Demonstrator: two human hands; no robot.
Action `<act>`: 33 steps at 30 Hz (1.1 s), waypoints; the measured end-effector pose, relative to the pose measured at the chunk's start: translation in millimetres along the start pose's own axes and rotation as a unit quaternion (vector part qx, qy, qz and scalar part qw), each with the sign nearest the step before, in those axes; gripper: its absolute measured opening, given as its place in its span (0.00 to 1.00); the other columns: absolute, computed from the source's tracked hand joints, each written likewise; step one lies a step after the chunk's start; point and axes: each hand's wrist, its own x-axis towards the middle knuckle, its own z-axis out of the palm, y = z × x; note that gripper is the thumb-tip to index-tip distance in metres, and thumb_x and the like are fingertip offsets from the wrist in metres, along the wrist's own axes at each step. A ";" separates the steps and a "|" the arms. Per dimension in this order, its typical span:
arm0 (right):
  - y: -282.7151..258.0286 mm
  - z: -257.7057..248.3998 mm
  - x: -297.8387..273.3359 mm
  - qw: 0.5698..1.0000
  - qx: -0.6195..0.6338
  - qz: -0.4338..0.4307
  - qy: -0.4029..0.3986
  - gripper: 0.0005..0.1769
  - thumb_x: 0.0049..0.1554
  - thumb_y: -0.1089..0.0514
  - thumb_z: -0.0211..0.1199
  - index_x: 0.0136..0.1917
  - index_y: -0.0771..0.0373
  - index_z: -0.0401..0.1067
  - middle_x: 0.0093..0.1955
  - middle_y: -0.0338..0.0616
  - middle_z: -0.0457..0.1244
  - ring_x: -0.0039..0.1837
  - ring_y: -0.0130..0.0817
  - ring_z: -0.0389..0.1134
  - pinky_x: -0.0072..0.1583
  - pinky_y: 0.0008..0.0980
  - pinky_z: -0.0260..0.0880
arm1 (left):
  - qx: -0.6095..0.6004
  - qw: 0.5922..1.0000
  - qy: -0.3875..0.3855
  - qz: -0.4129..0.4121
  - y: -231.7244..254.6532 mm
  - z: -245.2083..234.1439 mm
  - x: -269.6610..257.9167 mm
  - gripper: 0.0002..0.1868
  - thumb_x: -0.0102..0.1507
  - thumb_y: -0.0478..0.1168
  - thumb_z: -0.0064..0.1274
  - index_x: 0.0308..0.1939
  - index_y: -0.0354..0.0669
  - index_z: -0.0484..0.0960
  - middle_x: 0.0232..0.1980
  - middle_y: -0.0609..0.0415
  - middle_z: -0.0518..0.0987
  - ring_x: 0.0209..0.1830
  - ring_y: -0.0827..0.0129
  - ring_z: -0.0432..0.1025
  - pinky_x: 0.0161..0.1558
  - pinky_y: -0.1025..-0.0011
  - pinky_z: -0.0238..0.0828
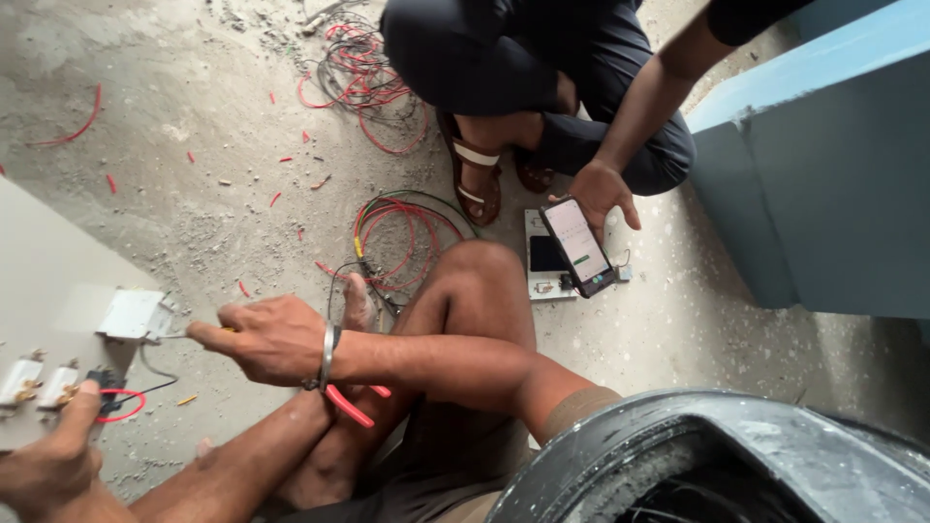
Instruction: Wiring an electrical board with switches and a socket while sitting on the floor.
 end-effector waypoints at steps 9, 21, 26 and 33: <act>50.5 20.4 9.5 0.794 0.520 0.283 -0.137 0.13 0.61 0.56 0.62 0.56 0.63 0.78 0.32 0.32 0.60 0.30 0.22 0.55 0.32 0.26 0.54 | -0.046 0.962 0.152 0.222 260.4 61.6 -23.7 0.34 0.56 0.44 0.71 0.62 0.38 0.74 0.60 0.47 0.76 0.57 0.52 0.71 0.62 0.56 0.68; 30.4 -4.4 8.0 0.772 0.559 0.292 -0.073 0.12 0.62 0.63 0.62 0.58 0.67 0.79 0.40 0.43 0.66 0.30 0.23 0.57 0.32 0.24 0.54 | -0.257 0.951 0.077 0.157 353.6 39.1 -39.9 0.16 0.55 0.28 0.58 0.48 0.35 0.83 0.36 0.62 0.80 0.34 0.85 0.69 0.35 0.80 0.67; 17.0 -16.4 14.2 0.823 0.490 0.279 -0.065 0.11 0.59 0.63 0.64 0.56 0.64 0.75 0.39 0.40 0.67 0.28 0.23 0.54 0.30 0.26 0.52 | -0.243 0.950 0.092 0.175 349.7 44.4 -31.8 0.16 0.55 0.27 0.57 0.47 0.35 0.83 0.33 0.64 0.81 0.31 0.86 0.71 0.32 0.81 0.67; -16.8 -30.7 8.4 0.995 -0.053 -0.067 0.051 0.14 0.57 0.62 0.67 0.57 0.61 0.78 0.39 0.53 0.68 0.39 0.50 0.69 0.39 0.45 0.67 | -0.218 0.953 0.107 0.182 348.6 41.1 -31.8 0.15 0.55 0.28 0.56 0.45 0.36 0.83 0.31 0.64 0.79 0.31 0.86 0.68 0.32 0.81 0.65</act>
